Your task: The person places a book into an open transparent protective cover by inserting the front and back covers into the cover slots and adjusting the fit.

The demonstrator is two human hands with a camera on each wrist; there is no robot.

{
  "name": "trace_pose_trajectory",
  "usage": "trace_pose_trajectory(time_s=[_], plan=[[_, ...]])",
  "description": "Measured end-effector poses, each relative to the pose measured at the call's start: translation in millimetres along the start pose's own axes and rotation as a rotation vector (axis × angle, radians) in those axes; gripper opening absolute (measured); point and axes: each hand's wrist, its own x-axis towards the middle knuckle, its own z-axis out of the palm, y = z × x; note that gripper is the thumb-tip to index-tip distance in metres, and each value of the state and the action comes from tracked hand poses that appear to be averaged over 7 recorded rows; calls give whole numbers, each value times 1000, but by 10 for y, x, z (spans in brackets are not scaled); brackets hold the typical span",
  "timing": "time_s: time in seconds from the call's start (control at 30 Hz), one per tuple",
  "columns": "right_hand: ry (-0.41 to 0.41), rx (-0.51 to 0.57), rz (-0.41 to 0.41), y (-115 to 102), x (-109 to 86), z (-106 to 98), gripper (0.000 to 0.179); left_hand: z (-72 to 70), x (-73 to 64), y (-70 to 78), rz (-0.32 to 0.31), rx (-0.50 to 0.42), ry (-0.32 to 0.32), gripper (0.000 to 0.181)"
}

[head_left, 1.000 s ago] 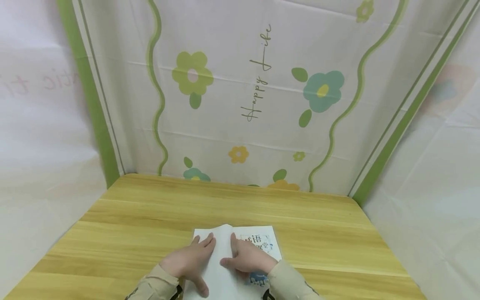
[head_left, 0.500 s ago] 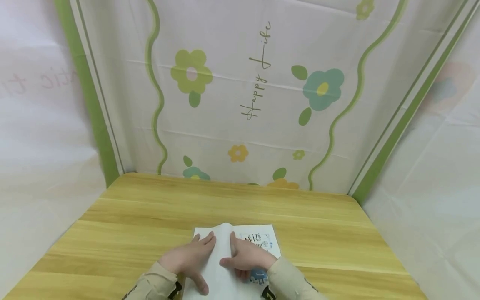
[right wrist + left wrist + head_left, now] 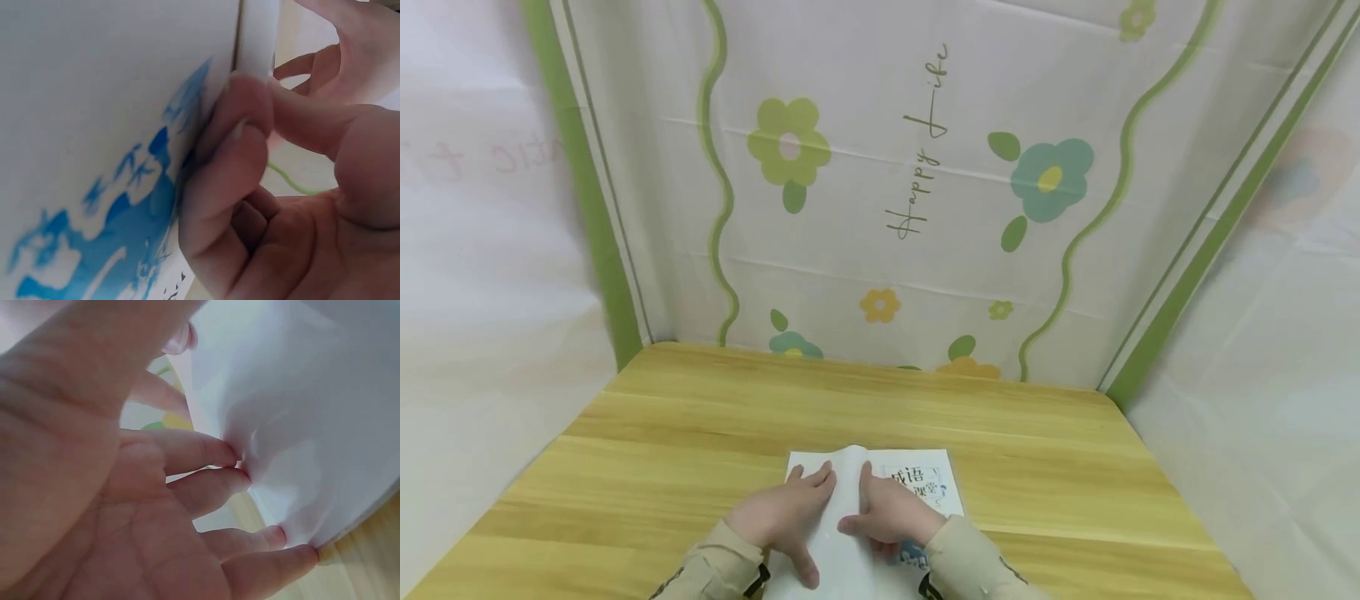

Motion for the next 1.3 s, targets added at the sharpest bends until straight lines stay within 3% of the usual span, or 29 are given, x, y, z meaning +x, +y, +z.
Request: trace_pose_trajectory(time_s=[0.4,0.9,1.3], plan=[[-86,65,11,-5,-10,-86,94,-28,8,-30,-2,-16,-19,127],[15,15,17,-83,-9,35,96,-10,-1,-35,4,2,0,128],[-5,142,25,-14,-91,-13,91,-42,9,-84,3,-26,-22,125]])
